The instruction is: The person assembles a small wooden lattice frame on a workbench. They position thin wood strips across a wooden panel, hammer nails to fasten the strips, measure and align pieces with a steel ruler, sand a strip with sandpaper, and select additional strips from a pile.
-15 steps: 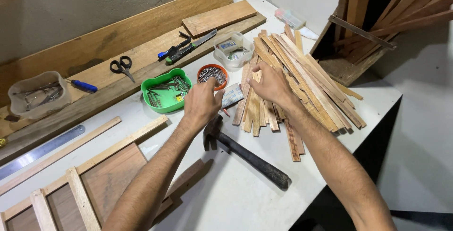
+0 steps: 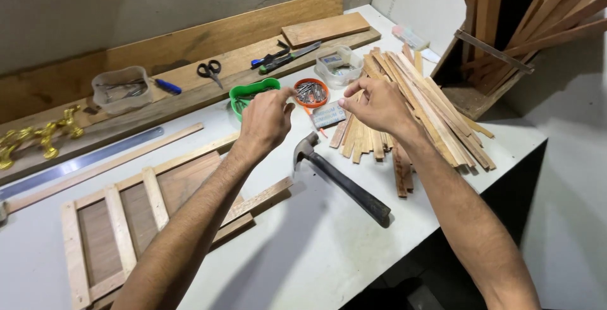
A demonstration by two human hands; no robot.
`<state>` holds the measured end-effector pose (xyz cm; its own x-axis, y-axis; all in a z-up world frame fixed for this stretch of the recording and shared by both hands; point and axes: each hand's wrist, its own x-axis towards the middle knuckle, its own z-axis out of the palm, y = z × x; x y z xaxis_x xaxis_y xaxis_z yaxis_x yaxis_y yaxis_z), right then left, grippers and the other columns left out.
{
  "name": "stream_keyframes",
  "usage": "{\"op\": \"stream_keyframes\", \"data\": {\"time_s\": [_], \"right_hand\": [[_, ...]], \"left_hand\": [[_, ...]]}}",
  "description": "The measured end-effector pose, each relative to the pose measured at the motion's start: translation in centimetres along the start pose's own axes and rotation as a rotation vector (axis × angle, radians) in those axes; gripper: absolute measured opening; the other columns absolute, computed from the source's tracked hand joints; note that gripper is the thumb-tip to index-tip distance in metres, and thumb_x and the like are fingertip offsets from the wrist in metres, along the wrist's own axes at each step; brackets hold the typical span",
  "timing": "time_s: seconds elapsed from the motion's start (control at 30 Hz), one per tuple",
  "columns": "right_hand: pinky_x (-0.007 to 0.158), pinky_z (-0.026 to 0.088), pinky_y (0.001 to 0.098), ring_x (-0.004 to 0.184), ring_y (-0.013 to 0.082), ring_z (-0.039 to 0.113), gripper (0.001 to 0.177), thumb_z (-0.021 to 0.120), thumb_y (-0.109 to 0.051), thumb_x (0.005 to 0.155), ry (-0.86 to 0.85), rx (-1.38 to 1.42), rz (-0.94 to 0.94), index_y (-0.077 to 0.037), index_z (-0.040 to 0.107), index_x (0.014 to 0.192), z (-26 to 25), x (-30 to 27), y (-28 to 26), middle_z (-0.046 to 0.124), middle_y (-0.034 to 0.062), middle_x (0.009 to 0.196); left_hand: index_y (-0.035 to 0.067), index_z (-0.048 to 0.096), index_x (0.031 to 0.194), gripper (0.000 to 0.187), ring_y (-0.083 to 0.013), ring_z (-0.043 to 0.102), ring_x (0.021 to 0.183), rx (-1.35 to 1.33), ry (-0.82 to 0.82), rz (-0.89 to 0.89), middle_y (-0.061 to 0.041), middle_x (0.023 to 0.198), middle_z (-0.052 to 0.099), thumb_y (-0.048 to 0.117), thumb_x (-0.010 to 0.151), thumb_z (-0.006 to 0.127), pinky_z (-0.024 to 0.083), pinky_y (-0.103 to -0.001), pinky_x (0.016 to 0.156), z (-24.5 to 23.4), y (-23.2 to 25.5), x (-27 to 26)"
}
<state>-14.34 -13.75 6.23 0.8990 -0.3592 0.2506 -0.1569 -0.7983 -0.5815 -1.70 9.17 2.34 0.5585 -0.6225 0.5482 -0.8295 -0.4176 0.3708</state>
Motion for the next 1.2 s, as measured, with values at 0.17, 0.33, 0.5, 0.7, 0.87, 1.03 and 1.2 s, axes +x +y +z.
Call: {"op": "stream_keyframes", "data": {"time_s": [0.17, 0.33, 0.5, 0.7, 0.87, 1.03, 1.2], "right_hand": [[0.048, 0.041, 0.0285, 0.05, 0.0059, 0.052, 0.025, 0.081, -0.03, 0.087, -0.054, 0.071, -0.123, -0.009, 0.079, 0.101, 2.1, -0.7, -5.3, 0.059, -0.0024, 0.054], [0.047, 0.044, 0.026, 0.049, 0.0034, 0.056, 0.024, 0.08, -0.028, 0.088, -0.139, 0.12, -0.238, -0.008, 0.078, 0.1, 5.5, -0.8, -11.5, 0.062, -0.0037, 0.054], [0.047, 0.041, 0.0246, 0.052, 0.0042, 0.053, 0.026, 0.08, -0.031, 0.092, -0.328, 0.273, -0.334, -0.008, 0.078, 0.104, 10.6, -1.2, -16.0, 0.063, -0.0016, 0.061], [0.059, 0.052, 0.0258, 0.067, 0.0072, 0.063, 0.035, 0.08, -0.035, 0.088, -0.534, 0.277, -0.439, -0.007, 0.077, 0.108, 18.1, -2.4, -19.8, 0.073, 0.0008, 0.075], [0.087, 0.059, 0.0366, 0.102, 0.0195, 0.069, 0.052, 0.081, -0.048, 0.083, -0.622, 0.182, -0.69, -0.01, 0.072, 0.118, 24.3, -2.9, -20.9, 0.073, 0.0088, 0.112], [0.111, 0.045, 0.0512, 0.137, 0.03, 0.05, 0.082, 0.085, -0.062, 0.072, -0.734, -0.02, -0.781, -0.019, 0.06, 0.137, 28.3, -3.1, -20.8, 0.053, 0.0138, 0.146], [0.122, 0.025, 0.0589, 0.15, 0.0386, 0.028, 0.1, 0.085, -0.071, 0.067, -0.783, -0.097, -0.874, -0.023, 0.051, 0.147, 30.3, -3.0, -19.8, 0.031, 0.0181, 0.162]], "left_hand": [[0.01, 0.068, 0.114, 0.02, -0.038, 0.069, 0.095, 0.058, 0.064, -0.05, -0.015, 0.098, 0.074, 0.014, 0.094, 0.071, 0.055, -0.052, 0.077, -5.8, -1.5, -3.5], [0.009, 0.068, 0.113, 0.019, -0.0363, 0.07, 0.093, 0.126, 0.111, -0.139, -0.013, 0.097, 0.074, 0.016, 0.095, 0.07, 0.055, -0.051, 0.076, -12.0, -2.8, -7.6], [0.011, 0.069, 0.115, 0.024, -0.0276, 0.073, 0.088, 0.113, 0.088, -0.239, -0.008, 0.092, 0.075, 0.021, 0.094, 0.072, 0.058, -0.045, 0.076, -16.5, -5.9, -12.5], [0.017, 0.066, 0.129, 0.043, -0.0218, 0.062, 0.11, 0.213, -0.159, -0.469, -0.004, 0.107, 0.073, 0.035, 0.092, 0.076, 0.054, -0.043, 0.096, -19.1, -9.7, -19.1], [0.017, 0.059, 0.136, 0.06, -0.0242, 0.048, 0.13, 0.253, -0.334, -0.509, -0.007, 0.142, 0.056, 0.044, 0.085, 0.077, 0.042, -0.05, 0.113, -17.2, -14.4, -24.1], [0.015, 0.054, 0.14, 0.07, -0.0309, 0.032, 0.146, 0.219, -0.358, -0.514, -0.012, 0.155, 0.04, 0.044, 0.081, 0.079, 0.025, -0.058, 0.12, -15.8, -14.8, -27.0], [0.012, 0.051, 0.141, 0.066, -0.0326, 0.027, 0.151, 0.323, -0.433, -0.487, -0.013, 0.154, 0.041, 0.041, 0.085, 0.069, 0.024, -0.056, 0.124, -15.7, -13.7, -28.2]]}}
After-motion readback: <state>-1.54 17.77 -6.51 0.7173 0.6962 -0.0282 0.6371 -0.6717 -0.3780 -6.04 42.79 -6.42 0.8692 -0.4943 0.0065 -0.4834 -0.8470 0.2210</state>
